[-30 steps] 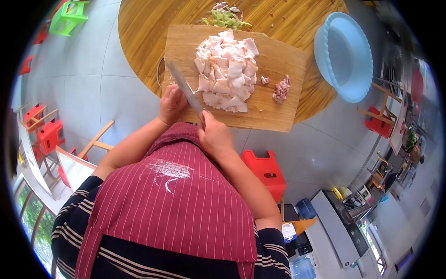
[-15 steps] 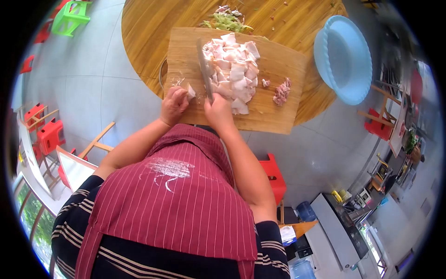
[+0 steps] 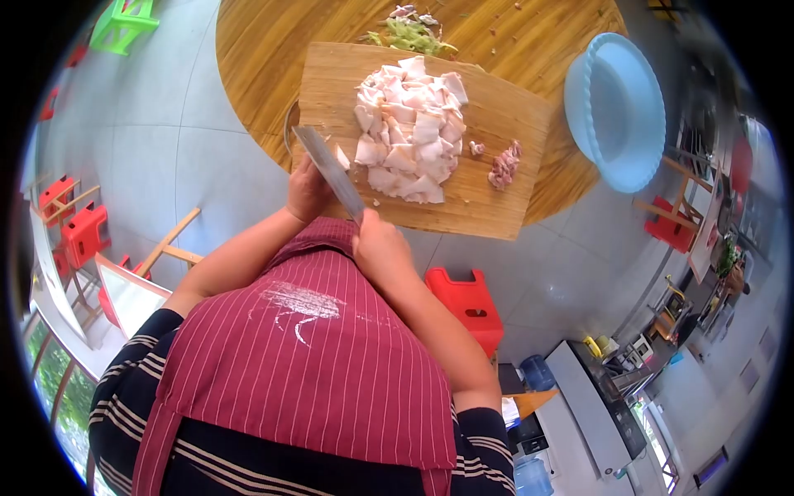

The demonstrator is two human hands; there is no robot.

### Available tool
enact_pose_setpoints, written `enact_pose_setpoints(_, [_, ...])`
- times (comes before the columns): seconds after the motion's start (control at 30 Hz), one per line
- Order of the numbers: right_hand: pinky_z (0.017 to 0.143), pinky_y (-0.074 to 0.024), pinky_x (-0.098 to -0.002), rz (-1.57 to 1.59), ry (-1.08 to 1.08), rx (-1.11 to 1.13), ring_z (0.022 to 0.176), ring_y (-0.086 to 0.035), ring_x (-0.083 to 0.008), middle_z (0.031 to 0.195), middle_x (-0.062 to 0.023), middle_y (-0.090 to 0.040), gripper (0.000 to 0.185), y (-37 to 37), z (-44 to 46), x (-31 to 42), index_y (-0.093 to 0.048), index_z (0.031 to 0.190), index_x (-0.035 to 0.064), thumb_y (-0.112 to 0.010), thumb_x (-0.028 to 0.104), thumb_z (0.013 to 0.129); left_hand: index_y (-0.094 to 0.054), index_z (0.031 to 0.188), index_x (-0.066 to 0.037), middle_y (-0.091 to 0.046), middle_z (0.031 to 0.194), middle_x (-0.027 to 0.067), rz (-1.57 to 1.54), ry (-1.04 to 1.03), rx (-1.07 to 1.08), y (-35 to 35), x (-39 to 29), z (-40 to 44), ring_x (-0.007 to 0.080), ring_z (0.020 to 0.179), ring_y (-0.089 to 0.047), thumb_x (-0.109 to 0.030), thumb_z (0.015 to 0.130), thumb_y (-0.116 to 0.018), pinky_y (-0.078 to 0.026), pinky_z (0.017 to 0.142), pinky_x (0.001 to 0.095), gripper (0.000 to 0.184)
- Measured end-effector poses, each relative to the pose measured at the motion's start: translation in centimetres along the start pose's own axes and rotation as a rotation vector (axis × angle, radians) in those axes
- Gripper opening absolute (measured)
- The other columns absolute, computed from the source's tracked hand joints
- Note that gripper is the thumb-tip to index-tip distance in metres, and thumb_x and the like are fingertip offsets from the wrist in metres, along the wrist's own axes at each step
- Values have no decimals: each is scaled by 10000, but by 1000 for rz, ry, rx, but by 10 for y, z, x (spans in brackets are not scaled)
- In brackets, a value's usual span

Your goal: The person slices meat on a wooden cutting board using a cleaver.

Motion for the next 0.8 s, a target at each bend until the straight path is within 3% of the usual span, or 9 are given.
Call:
enact_pose_setpoints(0.17, [705, -478, -536, -21, 57, -45, 776, -616, -451, 809, -264, -634, 189, -4, 39, 18, -533, 950, 8, -521, 167, 849, -603, 1011, -91, -568, 891, 104, 32, 22, 31, 0, 3, -3, 320, 683, -599, -126, 748, -675, -497, 565, 412, 275])
enact_pose_setpoints(0.23, [728, -474, -526, -3, 20, -17, 798, -605, -451, 809, -267, -627, 255, -7, 36, 10, -532, 1047, 5, -543, 131, 826, -603, 1021, -90, -577, 902, 106, 47, 36, 34, 0, 2, -3, 319, 695, -603, -120, 748, -674, -500, 575, 407, 283])
enact_pose_setpoints(0.37, [727, -473, -531, 17, -27, 59, 800, -606, -449, 809, -272, -625, 240, -1, -6, -16, -533, 1029, 3, -542, 127, 824, -603, 1035, -88, -604, 942, 112, 14, 38, -9, 1, -1, -2, 317, 739, -615, -99, 746, -673, -511, 611, 390, 297])
enact_pose_setpoints(0.43, [713, -483, -529, -18, -46, 74, 802, -616, -449, 818, -281, -629, 213, 5, -16, -17, -532, 940, -10, -534, 176, 836, -604, 1035, -86, -609, 954, 116, -5, 53, 7, -1, 3, -4, 316, 753, -617, -93, 744, -672, -512, 621, 385, 299])
enact_pose_setpoints(0.63, [699, -467, -541, 30, 38, -44, 765, -601, -458, 786, -266, -623, 166, -11, 60, 14, -559, 949, 12, -519, 143, 854, -583, 1060, -69, -589, 1002, 152, -17, 77, 64, -1, 4, -5, 348, 796, -601, -106, 757, -683, -499, 655, 408, 322])
enact_pose_setpoints(0.8, [694, -467, -541, 30, 39, -36, 754, -601, -459, 777, -264, -623, 167, -14, 26, -18, -553, 955, 15, -521, 142, 852, -580, 1084, -66, -590, 1013, 156, -1, 105, 84, -2, 6, -6, 354, 846, -596, -85, 764, -664, -499, 677, 408, 331])
Point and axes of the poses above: each hand's wrist, its own z-axis towards the middle knuckle, its own y-axis out of the back of the hand, x = y × z, the point moved 1 cm from there along z, towards the middle knuckle
